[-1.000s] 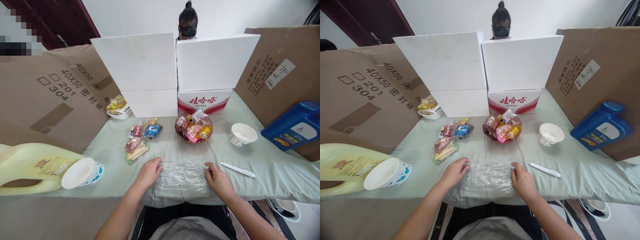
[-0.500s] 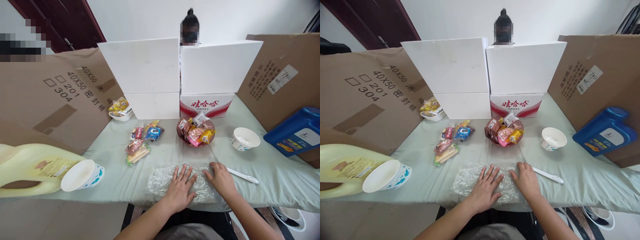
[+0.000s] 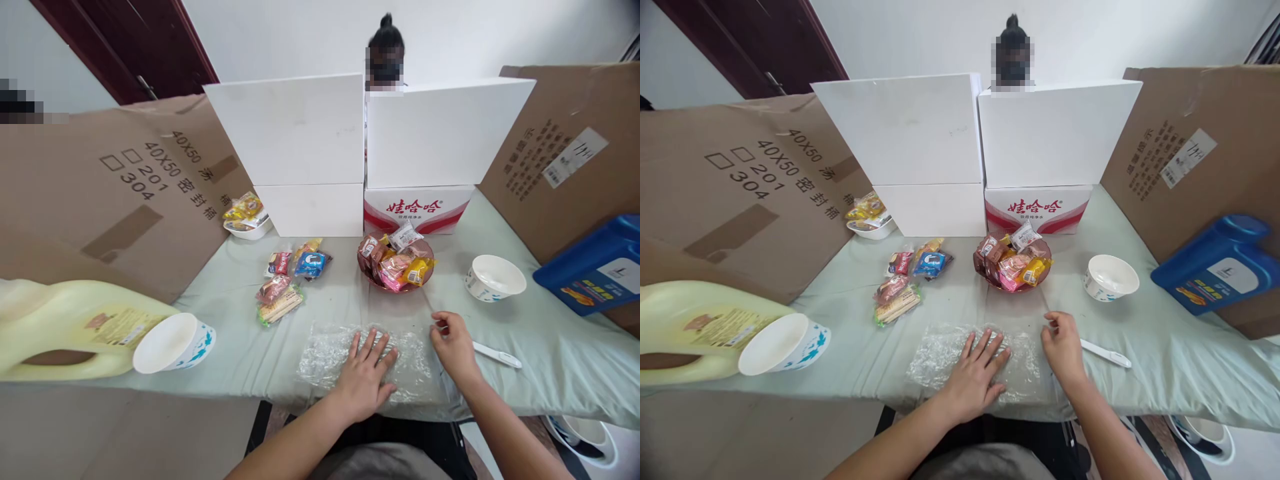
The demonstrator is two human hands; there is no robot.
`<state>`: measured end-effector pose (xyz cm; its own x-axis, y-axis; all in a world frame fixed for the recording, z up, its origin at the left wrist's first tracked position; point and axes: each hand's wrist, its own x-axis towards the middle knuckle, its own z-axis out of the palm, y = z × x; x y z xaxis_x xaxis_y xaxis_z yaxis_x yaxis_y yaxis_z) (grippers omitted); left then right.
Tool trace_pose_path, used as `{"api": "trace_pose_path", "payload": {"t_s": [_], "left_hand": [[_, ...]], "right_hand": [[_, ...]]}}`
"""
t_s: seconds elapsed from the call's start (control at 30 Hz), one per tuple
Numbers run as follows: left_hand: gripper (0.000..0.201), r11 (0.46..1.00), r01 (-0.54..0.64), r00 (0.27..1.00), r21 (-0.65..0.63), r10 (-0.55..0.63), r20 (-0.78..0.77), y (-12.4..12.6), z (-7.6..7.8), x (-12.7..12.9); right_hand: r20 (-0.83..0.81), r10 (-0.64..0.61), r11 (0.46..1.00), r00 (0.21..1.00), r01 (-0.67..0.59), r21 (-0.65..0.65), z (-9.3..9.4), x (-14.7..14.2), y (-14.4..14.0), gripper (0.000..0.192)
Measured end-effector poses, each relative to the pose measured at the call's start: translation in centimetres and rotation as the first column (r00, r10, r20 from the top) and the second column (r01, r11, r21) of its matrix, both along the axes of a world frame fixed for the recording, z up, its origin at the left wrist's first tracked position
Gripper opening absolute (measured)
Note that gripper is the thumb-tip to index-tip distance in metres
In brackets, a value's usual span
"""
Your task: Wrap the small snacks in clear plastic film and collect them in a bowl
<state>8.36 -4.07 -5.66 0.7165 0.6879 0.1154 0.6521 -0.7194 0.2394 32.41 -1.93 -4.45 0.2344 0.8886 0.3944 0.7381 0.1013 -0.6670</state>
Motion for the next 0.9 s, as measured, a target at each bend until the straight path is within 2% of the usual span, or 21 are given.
{"api": "trace_pose_path", "payload": {"t_s": [0.03,0.1,0.13,0.2,0.27,0.33,0.4,0.47,0.57,0.63,0.7,0.77,0.83,0.9], "left_hand": [[0.067,1.000,0.000,1.000,-0.001,0.000,-0.002,0.0,0.0,0.1],[0.067,1.000,0.002,1.000,-0.010,-0.002,-0.005,-0.1,0.2,0.2],[0.068,1.000,-0.003,1.000,-0.017,0.003,-0.005,-0.1,0.3,0.3],[0.072,0.999,-0.027,1.000,-0.033,0.027,-0.005,-0.1,0.6,0.2],[0.079,0.996,-0.066,0.997,-0.058,0.064,-0.030,0.2,0.8,-0.7],[0.084,0.989,-0.132,0.989,-0.074,0.126,-0.083,0.8,0.9,-2.6],[0.082,0.971,-0.232,0.965,-0.064,0.221,-0.143,1.5,0.9,-5.5],[0.075,0.939,-0.345,0.926,-0.022,0.336,-0.172,2.0,1.0,-8.9],[0.063,0.887,-0.457,0.880,0.069,0.462,-0.108,1.8,1.7,-13.2],[0.057,0.915,-0.397,0.915,0.076,0.401,-0.038,1.0,2.5,-14.7],[0.056,0.968,-0.248,0.969,0.029,0.248,0.001,-0.1,3.4,-15.2],[0.056,0.992,-0.120,0.993,-0.040,0.121,0.008,-1.1,4.0,-14.9],[0.047,0.992,-0.077,0.997,-0.097,0.078,0.011,-1.6,4.3,-14.6],[0.029,0.988,-0.073,0.996,-0.137,0.080,0.048,-1.6,4.5,-14.5]], "right_hand": [[0.027,-0.002,0.999,1.000,0.001,0.034,0.3,0.1,-0.4,0.018],[0.170,0.143,0.985,0.975,-0.156,0.067,0.7,-0.7,-1.7,0.020],[0.280,0.256,0.959,0.925,-0.280,0.049,0.6,-1.5,-2.5,0.024],[0.490,0.424,0.885,0.761,-0.463,-0.047,-0.1,-3.0,-3.9,0.042],[0.608,0.446,0.869,0.657,-0.481,-0.118,-1.3,-4.1,-4.8,0.063],[0.652,0.421,0.885,0.631,-0.442,-0.144,-2.5,-4.4,-5.1,0.075],[0.661,0.415,0.892,0.625,-0.423,-0.160,-3.1,-4.2,-5.0,0.078],[0.658,0.428,0.886,0.620,-0.431,-0.170,-2.8,-3.8,-4.8,0.076],[0.635,0.463,0.866,0.618,-0.468,-0.176,-1.3,-3.0,-5.3,0.072],[0.607,0.507,0.840,0.612,-0.510,-0.187,-0.5,-2.2,-6.1,0.072],[0.583,0.563,0.798,0.586,-0.569,-0.199,-0.3,-1.3,-7.2,0.069],[0.577,0.588,0.772,0.568,-0.607,-0.190,-0.7,-0.4,-8.1,0.056],[0.560,0.584,0.772,0.588,-0.616,-0.159,-1.2,0.2,-8.9,0.038],[0.490,0.588,0.780,0.643,-0.610,-0.136,-1.3,0.4,-9.4,0.027]]}}
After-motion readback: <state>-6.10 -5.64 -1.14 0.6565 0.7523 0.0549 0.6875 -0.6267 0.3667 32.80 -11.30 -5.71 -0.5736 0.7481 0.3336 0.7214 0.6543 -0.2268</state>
